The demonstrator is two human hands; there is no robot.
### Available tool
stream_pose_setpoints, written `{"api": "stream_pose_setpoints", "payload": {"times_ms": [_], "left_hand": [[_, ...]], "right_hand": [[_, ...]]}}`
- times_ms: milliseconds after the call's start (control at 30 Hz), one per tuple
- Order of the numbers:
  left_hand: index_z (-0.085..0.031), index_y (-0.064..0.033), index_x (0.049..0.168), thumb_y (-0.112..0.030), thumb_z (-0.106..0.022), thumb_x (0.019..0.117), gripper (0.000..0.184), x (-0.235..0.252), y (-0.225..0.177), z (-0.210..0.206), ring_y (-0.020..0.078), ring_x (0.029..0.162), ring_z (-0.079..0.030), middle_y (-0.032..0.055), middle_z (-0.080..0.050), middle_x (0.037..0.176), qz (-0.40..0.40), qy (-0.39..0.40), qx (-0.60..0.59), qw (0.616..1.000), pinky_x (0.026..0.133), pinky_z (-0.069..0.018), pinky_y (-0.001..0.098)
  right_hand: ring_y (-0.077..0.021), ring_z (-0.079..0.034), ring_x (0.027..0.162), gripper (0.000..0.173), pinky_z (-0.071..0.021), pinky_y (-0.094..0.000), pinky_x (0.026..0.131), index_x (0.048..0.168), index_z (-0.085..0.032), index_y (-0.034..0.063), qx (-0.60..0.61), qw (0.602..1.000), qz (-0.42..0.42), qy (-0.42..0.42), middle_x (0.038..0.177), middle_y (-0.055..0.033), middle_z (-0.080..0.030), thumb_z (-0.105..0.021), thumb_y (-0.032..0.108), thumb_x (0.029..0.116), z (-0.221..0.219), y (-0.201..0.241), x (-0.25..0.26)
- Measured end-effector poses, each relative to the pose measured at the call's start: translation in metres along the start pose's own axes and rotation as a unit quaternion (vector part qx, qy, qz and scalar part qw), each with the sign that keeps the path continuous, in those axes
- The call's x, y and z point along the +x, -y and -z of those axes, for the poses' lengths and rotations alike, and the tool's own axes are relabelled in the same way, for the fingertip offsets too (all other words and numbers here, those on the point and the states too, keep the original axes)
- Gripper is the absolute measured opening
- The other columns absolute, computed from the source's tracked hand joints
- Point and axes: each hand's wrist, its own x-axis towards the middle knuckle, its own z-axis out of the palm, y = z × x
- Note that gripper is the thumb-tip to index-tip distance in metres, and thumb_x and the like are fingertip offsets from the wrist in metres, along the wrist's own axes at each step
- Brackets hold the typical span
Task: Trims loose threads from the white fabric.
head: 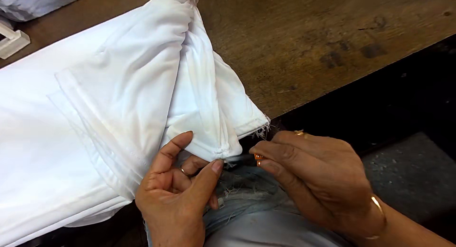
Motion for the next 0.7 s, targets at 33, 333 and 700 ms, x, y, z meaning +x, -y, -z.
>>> {"api": "stream_pose_setpoints", "payload": {"times_ms": [33, 333, 700], "left_hand": [[-0.062, 0.0003, 0.130, 0.010, -0.074, 0.0801, 0.052, 0.000, 0.000, 0.001, 0.0097, 0.043, -0.056, 0.0129, -0.067, 0.068, -0.001, 0.003, -0.004, 1.000, 0.038, -0.0481, 0.0199], [-0.059, 0.0035, 0.135, 0.010, -0.074, 0.0803, 0.057, 0.003, -0.005, 0.001, 0.0189, 0.067, -0.073, 0.0170, -0.074, 0.090, -0.017, 0.036, 0.012, 0.999, 0.060, -0.0636, 0.0292], [-0.076, -0.0105, 0.086, -0.019, -0.076, 0.0875, 0.008, 0.052, -0.027, 0.025, 0.0068, 0.100, -0.057, 0.0032, -0.059, 0.113, -0.376, 0.114, 0.421, 0.818, 0.083, -0.0486, 0.0196]], "right_hand": [[-0.0036, -0.057, 0.073, 0.031, -0.0457, -0.0171, 0.062, 0.099, -0.073, 0.0025, 0.083, 0.996, -0.018, 0.002, 0.080, 0.0005, -0.061, -0.049, 0.020, 0.1077, 0.001, -0.001, 0.001], [-0.0009, -0.061, 0.082, 0.034, -0.0531, -0.0144, 0.068, 0.110, -0.067, 0.0012, 0.113, 0.990, -0.088, -0.020, 0.093, 0.0009, -0.065, -0.076, 0.027, 0.0905, -0.018, 0.001, 0.010], [-0.0026, -0.056, 0.062, 0.010, -0.0477, -0.0130, 0.053, 0.102, -0.067, -0.0015, 0.357, 0.914, -0.187, -0.031, 0.078, -0.0002, -0.062, -0.061, -0.003, 0.0951, -0.012, -0.004, 0.025]]}}
